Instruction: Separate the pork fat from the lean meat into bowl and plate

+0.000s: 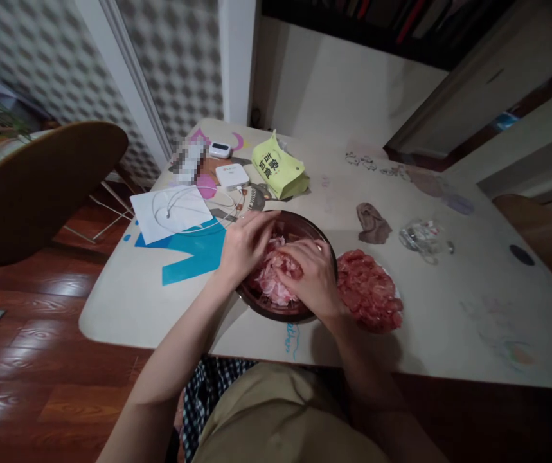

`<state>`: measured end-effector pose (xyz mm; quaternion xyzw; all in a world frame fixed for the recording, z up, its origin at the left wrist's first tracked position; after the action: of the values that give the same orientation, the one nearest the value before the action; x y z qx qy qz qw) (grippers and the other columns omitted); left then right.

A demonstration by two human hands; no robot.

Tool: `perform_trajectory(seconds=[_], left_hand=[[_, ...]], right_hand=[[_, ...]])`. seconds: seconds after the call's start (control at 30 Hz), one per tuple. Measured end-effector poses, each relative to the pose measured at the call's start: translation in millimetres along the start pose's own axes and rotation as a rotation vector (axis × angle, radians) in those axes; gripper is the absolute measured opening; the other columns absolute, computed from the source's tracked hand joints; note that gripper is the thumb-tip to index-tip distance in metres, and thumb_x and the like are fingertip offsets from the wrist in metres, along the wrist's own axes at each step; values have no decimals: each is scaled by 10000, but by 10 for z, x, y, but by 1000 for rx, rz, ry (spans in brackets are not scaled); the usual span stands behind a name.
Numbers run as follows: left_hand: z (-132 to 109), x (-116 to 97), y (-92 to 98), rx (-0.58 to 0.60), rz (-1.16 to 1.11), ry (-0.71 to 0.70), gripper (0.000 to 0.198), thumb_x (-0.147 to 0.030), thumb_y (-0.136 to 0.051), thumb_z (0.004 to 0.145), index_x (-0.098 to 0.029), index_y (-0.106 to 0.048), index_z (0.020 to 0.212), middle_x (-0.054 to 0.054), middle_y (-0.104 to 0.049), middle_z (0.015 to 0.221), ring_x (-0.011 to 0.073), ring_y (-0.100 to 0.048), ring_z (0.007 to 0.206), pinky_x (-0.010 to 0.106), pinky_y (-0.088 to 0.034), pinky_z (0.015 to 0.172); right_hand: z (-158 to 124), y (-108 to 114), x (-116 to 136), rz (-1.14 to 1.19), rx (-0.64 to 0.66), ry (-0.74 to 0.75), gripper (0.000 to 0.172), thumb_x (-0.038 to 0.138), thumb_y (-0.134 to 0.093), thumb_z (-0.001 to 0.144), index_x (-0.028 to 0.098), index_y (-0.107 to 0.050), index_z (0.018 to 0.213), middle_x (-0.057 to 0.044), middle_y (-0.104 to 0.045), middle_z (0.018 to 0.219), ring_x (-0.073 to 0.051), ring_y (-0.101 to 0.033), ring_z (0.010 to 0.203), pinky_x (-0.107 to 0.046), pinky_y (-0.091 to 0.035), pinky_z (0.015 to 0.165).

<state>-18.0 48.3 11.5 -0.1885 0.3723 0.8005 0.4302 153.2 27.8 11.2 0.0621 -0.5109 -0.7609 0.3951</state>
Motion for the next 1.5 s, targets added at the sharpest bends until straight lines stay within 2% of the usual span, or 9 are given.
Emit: perform_trajectory(seconds=[0.07,0.13,0.27,0.53,0.73,0.93,1.07,1.33,1.5], left_hand=[[-2,-41,-14,36,-135,98,237,-270,-591,1002,-162,-733,1159,81,-782,1103,177,-737,981,286,-575,910],[-12,-75,-44,131,-264,166,243,-322,-619,990,-174,-753,1127,80,-787,1121,185,-748,999,277,-579,905],[-46,-84,-95,240,-411,209,262,-337,-735,911,-200,-762,1133,76,-782,1148,202,-743,1047,286,-577,947],[-65,-73,-132,252,-566,321,281,-319,-771,878,-192,-769,1128,79,-793,1113,183,-765,973,258,-616,892],[-64,-90,-135,182,-587,377,284,-298,-761,886,-181,-759,1144,86,-786,1134,182,-766,990,253,-625,892],[-78,-130,-125,171,-591,333,291,-278,-757,888,-196,-749,1168,88,-772,1160,178,-761,995,252,-631,865],[-90,-143,-120,188,-559,234,257,-268,-752,892,-223,-764,1144,89,-763,1153,193,-745,1025,284,-629,871],[-69,-145,-93,240,-437,23,230,-249,-771,876,-212,-770,1103,100,-777,1081,224,-719,1051,382,-607,982],[-105,-138,-110,208,-554,125,418,-246,-730,901,-243,-669,1316,121,-700,1285,257,-690,1186,383,-633,955]], right_hand=[[-26,26,-39,3,-113,-18,234,223,-718,879,232,-673,1109,-23,-771,1081,-223,-673,1056,-419,-392,1032],[-53,48,-71,-6,-210,-28,228,232,-703,893,236,-676,1119,-29,-777,1091,-222,-684,1058,-418,-396,1037],[-92,106,-81,-26,-300,-18,274,212,-686,903,257,-674,1173,-28,-784,1099,-219,-699,1058,-409,-419,1020],[-114,206,-54,-27,-325,26,449,107,-650,915,276,-603,1328,-13,-774,1173,-199,-696,1098,-403,-443,1043],[-131,165,-121,67,-389,-54,423,187,-666,922,274,-613,1332,-54,-753,1211,-234,-691,1142,-425,-518,1009],[-151,104,-152,59,-419,-124,256,195,-716,892,242,-672,1139,-53,-764,1059,-235,-690,1047,-419,-530,961],[-141,108,-156,53,-429,-108,139,226,-711,908,243,-684,1044,-41,-769,988,-229,-693,1001,-415,-529,935],[-121,177,-165,172,-469,-97,145,147,-641,913,240,-696,1010,-41,-759,955,-218,-688,964,-416,-543,901],[-119,187,-167,214,-485,-95,122,146,-645,905,244,-688,964,-36,-756,947,-209,-687,962,-409,-542,913]])
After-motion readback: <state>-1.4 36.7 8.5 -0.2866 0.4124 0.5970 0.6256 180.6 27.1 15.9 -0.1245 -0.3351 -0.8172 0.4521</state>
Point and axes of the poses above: each hand's wrist, its own z-axis towards the middle knuckle, its own y-axis out of the back of the hand, x = y × z, the point moved 2 cm from there along z, towards the middle knuckle
